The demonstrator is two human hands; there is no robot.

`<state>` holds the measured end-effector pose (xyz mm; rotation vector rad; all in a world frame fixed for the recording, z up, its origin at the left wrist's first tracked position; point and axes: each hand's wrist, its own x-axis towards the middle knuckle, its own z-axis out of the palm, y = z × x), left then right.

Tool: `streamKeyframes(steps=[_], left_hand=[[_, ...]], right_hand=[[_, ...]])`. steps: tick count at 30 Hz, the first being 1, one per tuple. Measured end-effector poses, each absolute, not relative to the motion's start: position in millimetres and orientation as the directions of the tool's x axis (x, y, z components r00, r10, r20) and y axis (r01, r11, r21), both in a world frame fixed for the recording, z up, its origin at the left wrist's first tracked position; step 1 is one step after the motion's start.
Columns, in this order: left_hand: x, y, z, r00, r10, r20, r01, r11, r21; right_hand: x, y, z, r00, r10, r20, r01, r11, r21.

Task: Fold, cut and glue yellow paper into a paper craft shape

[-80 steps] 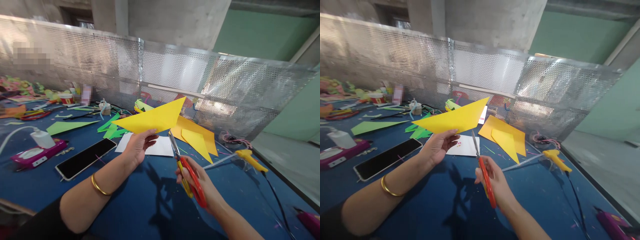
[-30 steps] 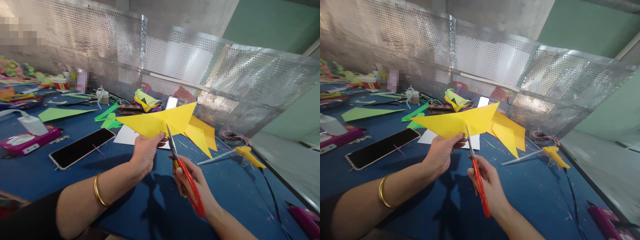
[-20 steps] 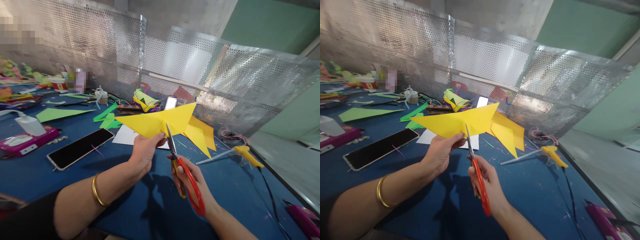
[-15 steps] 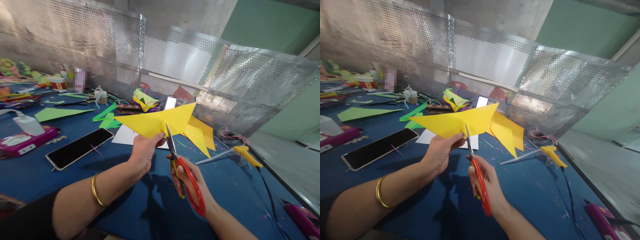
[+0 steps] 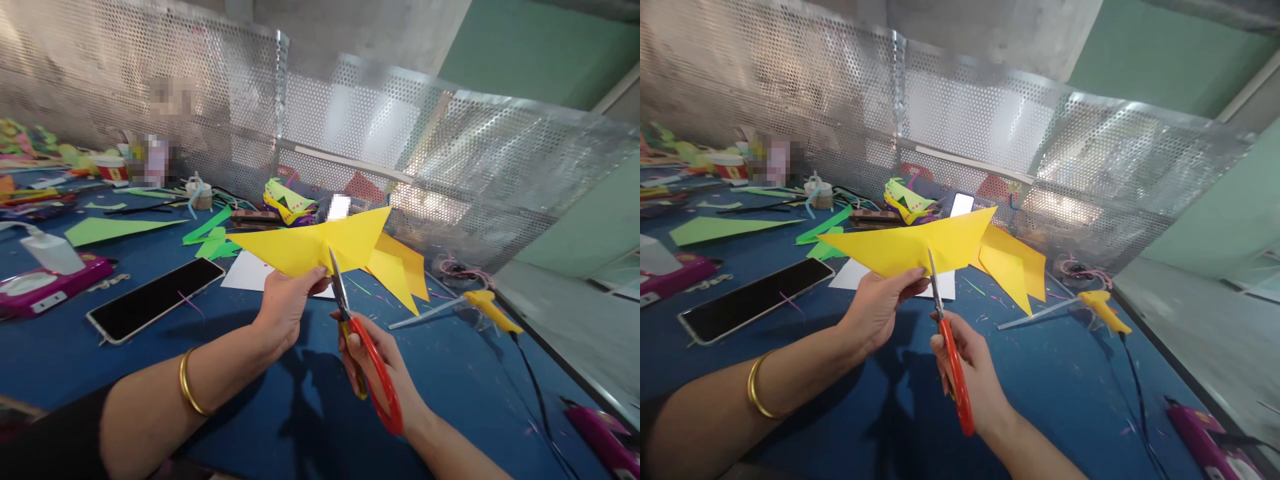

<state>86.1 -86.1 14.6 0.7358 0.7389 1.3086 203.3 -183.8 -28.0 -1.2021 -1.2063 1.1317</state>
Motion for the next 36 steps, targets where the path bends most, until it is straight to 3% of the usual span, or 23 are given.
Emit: streamKeyframes(steps=[11,24,36], left_hand=[[85,-85,14,0.133,0.99,-0.036,-0.574,0.107,0.812],[85,-83,11,0.151,0.988,-0.026,-0.566,0.108,0.817],[84,-83,12,0.17,0.985,-0.016,-0.562,0.11,0.82]], right_hand=[[198,-187,-34,0.069,0.997,0.044,-0.014,0.045,-0.999],[193,-189,-28,0.099,0.995,0.029,0.07,0.022,-0.997],[190,-184,-28,0.199,0.975,0.097,0.115,0.075,-0.991]])
